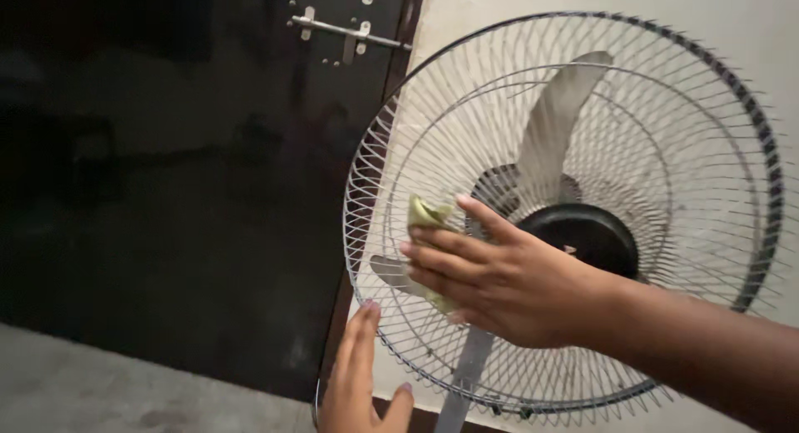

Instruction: The person cleans the front and back grill and blades of a stand fan using a cloth.

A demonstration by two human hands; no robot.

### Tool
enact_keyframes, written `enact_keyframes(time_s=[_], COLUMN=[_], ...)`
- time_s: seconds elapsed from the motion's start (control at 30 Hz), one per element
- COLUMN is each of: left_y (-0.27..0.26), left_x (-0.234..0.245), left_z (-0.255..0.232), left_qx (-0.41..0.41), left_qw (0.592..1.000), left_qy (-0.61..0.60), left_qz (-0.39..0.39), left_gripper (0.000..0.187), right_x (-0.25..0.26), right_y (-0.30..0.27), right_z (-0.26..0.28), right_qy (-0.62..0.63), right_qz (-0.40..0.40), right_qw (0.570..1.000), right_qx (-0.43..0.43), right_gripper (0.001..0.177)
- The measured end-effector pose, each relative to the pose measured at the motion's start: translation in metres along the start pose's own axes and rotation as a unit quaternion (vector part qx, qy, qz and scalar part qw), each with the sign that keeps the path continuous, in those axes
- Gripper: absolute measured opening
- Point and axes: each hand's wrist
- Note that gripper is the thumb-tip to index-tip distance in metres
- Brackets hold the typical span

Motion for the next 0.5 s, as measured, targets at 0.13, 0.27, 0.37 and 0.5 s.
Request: enact_keyframes(time_s=[0.13,0.27,0.37,0.5], left_y=[0.000,0.003,0.009,0.011], left_x=[-0.006,-0.012,-0.015,-0.023], left_z=[0.005,0.014,0.019,0.014], left_qx=[0.063,0.022,0.029,0.025], left_qw=[0.997,1.000,0.999,0.999], left_qy=[-0.028,-0.021,-0.021,-0.027], left_qz=[0.037,-0.001,0.008,-0.025], left_gripper=[0.104,0.099,0.100,0.101], right_x=[-0.004,0.005,0.012,0.009], right_y=[0.046,0.067,0.067,0.061], right_z=[-0.011,-0.017,-0.025,-0.043], right_qy=[-0.050,-0.072,-0.053,-0.012], right_qz=[0.044,0.089,0.078,0.120], right_qw=[0.998,0.993,0.995,0.991], right_qx=[0.001,0.016,0.029,0.051], right_gripper=[0.060,0.065,0.069,0.078])
Point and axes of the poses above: each hand's wrist, its own y-axis towards the middle knuckle, its own x-axis out of the back of the hand, z = x × y, and after that the axes turned 10 degrees about y, right-handed
